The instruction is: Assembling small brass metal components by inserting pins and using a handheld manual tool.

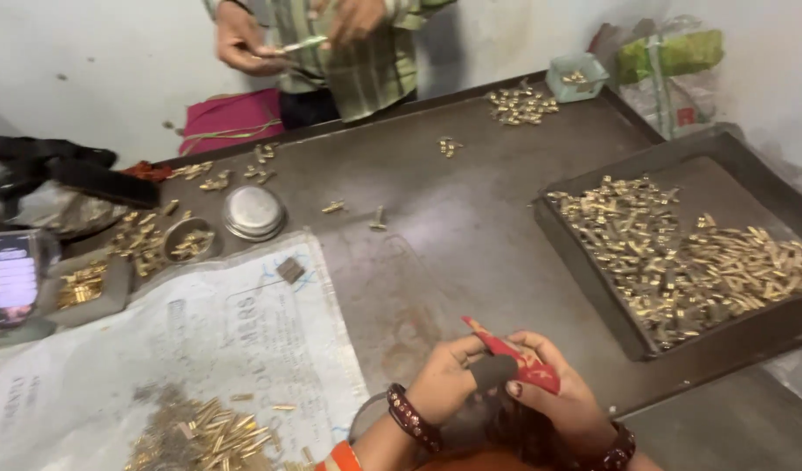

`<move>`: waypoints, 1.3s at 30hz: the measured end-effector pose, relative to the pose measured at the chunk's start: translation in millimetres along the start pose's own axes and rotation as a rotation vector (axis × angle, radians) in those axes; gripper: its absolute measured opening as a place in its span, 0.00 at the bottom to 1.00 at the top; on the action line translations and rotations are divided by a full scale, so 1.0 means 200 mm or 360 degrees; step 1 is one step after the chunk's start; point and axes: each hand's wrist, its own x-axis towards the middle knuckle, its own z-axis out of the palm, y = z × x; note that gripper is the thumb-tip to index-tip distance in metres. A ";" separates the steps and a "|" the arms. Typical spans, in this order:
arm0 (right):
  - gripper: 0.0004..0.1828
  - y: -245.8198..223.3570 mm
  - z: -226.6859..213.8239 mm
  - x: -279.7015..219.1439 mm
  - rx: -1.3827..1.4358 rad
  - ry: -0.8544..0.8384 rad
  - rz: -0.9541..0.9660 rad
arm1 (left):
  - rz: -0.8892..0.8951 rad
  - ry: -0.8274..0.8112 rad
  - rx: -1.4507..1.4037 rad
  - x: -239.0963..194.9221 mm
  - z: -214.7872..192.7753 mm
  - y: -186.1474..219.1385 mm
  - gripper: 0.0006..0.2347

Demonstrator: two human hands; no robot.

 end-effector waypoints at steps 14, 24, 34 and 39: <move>0.15 -0.30 -1.05 -0.23 0.1370 -0.0400 -0.0061 | 0.0041 -0.0551 0.0305 0.82 0.73 -0.35 0.11; 0.13 0.25 -1.99 -0.31 0.0067 0.0455 0.0285 | 0.0156 0.0186 0.1953 1.54 0.55 -0.41 0.22; 0.12 0.22 -1.97 -0.14 -0.0605 0.0971 -0.0010 | 0.0080 0.0273 0.2232 1.73 0.45 -0.48 0.08; 0.15 0.08 -1.99 -0.10 -0.0363 0.1000 0.0570 | -0.0078 0.0652 0.0505 1.55 0.54 -0.47 0.09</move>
